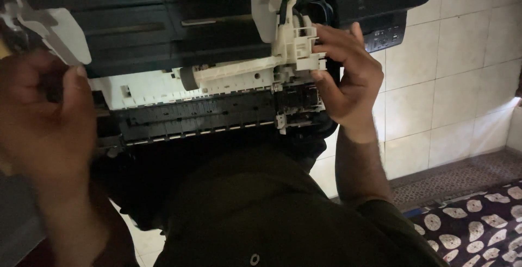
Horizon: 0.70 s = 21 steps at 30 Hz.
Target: Disassembling a printer by removing screws and internal plastic components using a screwdriver.
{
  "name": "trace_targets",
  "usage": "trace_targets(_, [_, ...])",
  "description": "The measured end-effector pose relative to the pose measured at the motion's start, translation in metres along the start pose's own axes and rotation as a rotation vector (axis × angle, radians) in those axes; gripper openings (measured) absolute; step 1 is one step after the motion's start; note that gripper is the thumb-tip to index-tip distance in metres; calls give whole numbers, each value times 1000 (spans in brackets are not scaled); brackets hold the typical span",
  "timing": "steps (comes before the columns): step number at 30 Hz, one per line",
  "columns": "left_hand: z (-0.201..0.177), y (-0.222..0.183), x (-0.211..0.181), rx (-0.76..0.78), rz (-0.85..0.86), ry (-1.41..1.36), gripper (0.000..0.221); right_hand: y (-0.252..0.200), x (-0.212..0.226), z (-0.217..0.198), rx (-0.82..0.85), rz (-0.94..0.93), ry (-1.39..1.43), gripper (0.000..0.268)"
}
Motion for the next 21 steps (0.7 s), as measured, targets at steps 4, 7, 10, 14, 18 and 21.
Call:
trace_targets(4, [0,-2,10,1,13,72,18,-1,-4,-2,-13,-25,41,26])
trace_targets(7, [0,-2,7,59,-76,-89,15,-3,-5,-2,-41,8,51,24])
trace_targets(10, [-5,-3,-1,74,-56,-30,20,-4,-8,-2,-65,29,72,31])
trace_targets(14, [-9,-3,-6,68,-74,153,9,-4,-10,-5,-61,13,113,28])
trace_targets(18, [-15,-8,-22,33,10,250,10,-4,-12,-4,-50,20,120,29])
trace_targets(21, [-14,-6,-23,54,-6,275,5,-5,-13,-4,-56,15,127,27])
Point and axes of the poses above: each hand's wrist, its own y-axis towards the middle knuckle, its own z-axis out of the palm, x = y × z, the point moved 6 cm from there along y, towards the middle knuckle, and after that the axes turned 10 degrees about -z, right-handed, at the moved point
